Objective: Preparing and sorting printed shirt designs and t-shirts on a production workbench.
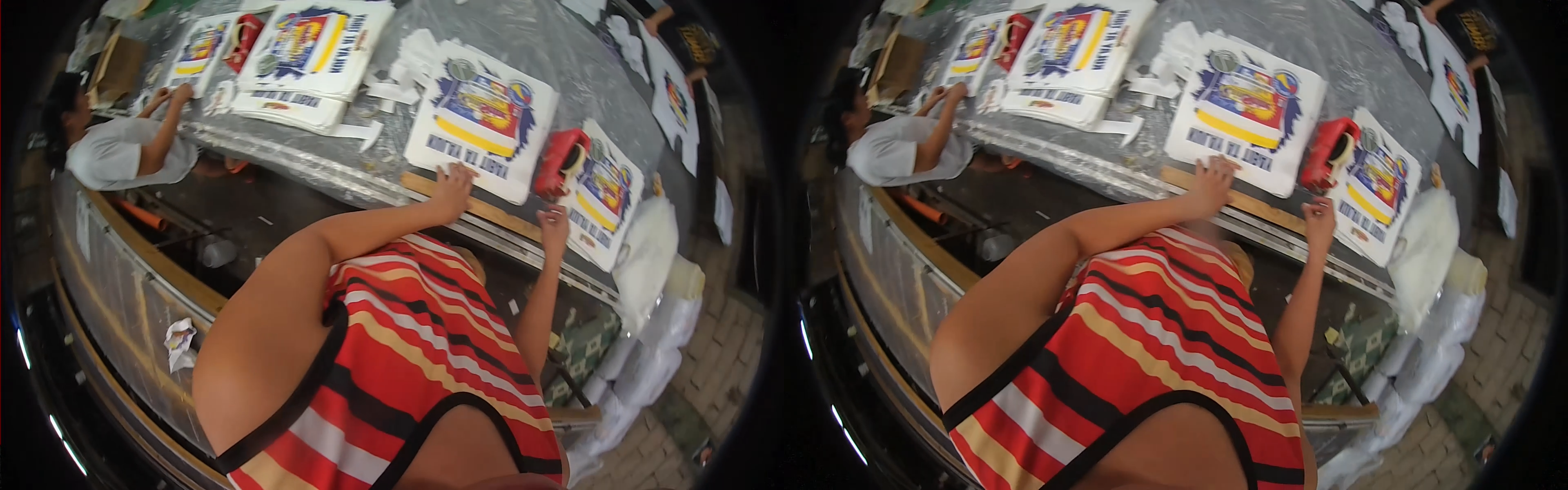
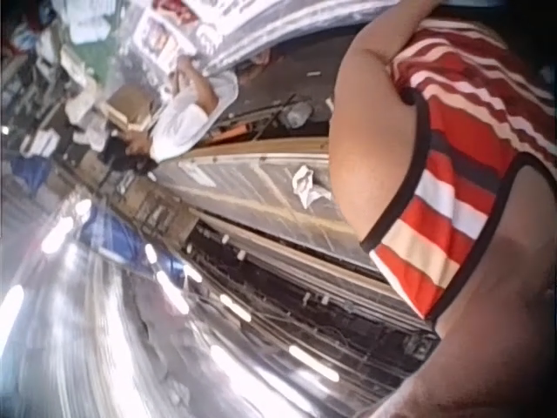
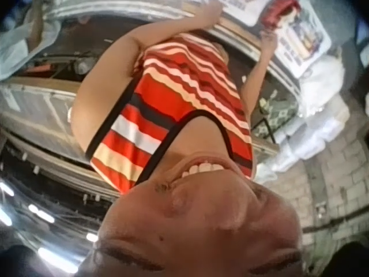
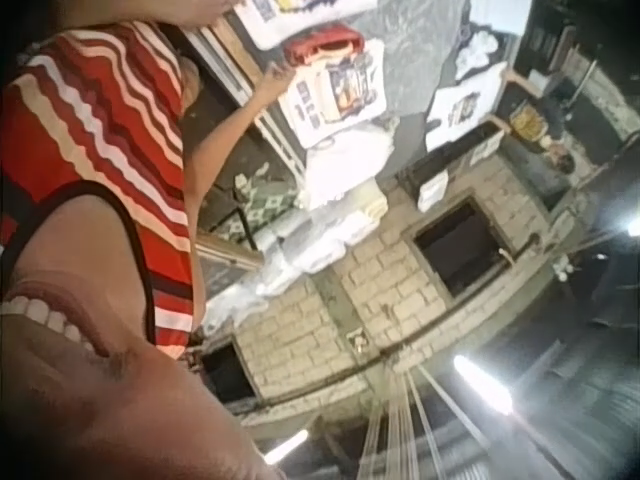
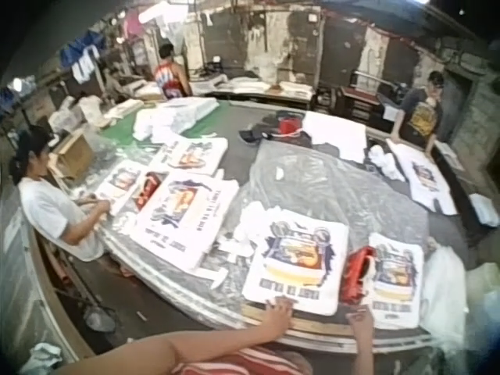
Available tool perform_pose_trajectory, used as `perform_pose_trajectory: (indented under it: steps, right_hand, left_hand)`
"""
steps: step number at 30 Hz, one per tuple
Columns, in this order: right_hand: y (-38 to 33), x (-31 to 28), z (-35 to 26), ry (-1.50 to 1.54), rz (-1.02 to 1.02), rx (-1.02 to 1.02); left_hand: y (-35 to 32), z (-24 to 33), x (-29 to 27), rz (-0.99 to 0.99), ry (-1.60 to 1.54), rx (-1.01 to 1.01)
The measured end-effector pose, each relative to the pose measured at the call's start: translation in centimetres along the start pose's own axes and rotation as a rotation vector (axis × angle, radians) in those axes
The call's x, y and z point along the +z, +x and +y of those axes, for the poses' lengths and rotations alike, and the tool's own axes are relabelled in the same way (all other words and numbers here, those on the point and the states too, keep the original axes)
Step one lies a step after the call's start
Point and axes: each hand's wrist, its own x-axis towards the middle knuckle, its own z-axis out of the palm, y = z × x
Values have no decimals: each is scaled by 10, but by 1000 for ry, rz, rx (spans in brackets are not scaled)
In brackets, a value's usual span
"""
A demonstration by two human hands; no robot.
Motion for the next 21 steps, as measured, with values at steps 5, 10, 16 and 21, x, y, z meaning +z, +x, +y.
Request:
perform_pose_trajectory:
  steps: [5,10,16,21]
  right_hand:
    - [1,19,-38,196,-162,20]
    - [33,65,-132,166,-365,-91]
    - [56,145,-184,-1,-672,-263]
    - [64,179,-191,-170,-854,-248]
  left_hand:
    - [-9,-1,-5,69,-94,7]
    - [-13,-2,-6,122,-189,-3]
    - [-13,-5,-10,141,-264,-61]
    - [-11,-3,-21,32,-259,-47]
